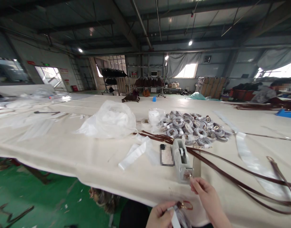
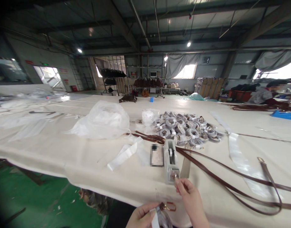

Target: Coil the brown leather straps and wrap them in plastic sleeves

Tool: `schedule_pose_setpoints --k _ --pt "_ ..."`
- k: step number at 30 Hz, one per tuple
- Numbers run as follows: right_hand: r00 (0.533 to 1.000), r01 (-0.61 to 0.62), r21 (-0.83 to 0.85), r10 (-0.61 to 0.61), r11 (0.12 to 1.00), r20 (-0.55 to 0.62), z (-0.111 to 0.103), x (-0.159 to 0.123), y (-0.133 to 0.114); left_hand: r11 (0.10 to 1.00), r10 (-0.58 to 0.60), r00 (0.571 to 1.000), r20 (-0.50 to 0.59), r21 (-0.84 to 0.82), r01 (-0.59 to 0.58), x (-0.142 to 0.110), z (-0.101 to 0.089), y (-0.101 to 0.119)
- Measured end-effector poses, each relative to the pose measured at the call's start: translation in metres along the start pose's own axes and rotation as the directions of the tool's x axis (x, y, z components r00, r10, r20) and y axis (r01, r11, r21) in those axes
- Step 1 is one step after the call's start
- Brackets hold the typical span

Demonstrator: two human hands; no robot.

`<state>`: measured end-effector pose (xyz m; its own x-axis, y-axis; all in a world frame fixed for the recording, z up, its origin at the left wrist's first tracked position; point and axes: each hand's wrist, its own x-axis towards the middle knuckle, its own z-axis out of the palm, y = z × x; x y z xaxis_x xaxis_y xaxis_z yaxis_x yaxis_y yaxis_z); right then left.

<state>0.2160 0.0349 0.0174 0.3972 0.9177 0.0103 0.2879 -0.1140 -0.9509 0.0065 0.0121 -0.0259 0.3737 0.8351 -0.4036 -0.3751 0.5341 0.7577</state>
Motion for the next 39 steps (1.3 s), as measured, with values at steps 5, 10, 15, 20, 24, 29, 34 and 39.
schedule_pose_setpoints --k 5,10,15,20,24,29,34,39 --pt "0.999 -0.037 0.061 0.036 0.997 0.026 0.0 0.012 0.006 0.999 0.041 0.999 -0.026 0.027 -0.04 -0.003 0.011 0.003" --pt "0.997 -0.061 0.054 0.058 0.997 0.056 -0.012 -0.015 0.007 0.991 0.1 0.987 -0.127 0.099 -0.088 -0.014 0.022 0.014" --pt "0.949 -0.176 0.256 0.095 0.95 0.299 -0.01 -0.082 -0.008 0.982 0.135 0.97 -0.203 0.161 -0.103 -0.027 0.04 0.025" --pt "0.896 -0.359 0.388 0.196 0.849 0.399 0.002 -0.111 -0.018 0.974 0.171 0.961 -0.218 0.187 -0.131 -0.033 0.05 0.028" --pt "0.87 -0.409 0.359 0.24 0.839 0.431 0.009 -0.107 -0.019 0.962 0.193 0.96 -0.204 0.23 -0.145 -0.035 0.051 0.028" --pt "0.856 -0.443 0.296 0.3 0.846 0.421 0.017 -0.104 -0.015 0.958 0.212 0.96 -0.184 0.231 -0.167 -0.037 0.052 0.028" --pt "0.857 -0.43 0.277 0.292 0.859 0.425 0.024 -0.104 -0.005 0.97 0.183 0.975 -0.128 0.183 -0.158 -0.039 0.052 0.028" --pt "0.842 -0.416 0.271 0.256 0.868 0.475 0.021 -0.1 -0.005 0.967 0.178 0.974 -0.143 0.211 -0.146 -0.042 0.056 0.036"
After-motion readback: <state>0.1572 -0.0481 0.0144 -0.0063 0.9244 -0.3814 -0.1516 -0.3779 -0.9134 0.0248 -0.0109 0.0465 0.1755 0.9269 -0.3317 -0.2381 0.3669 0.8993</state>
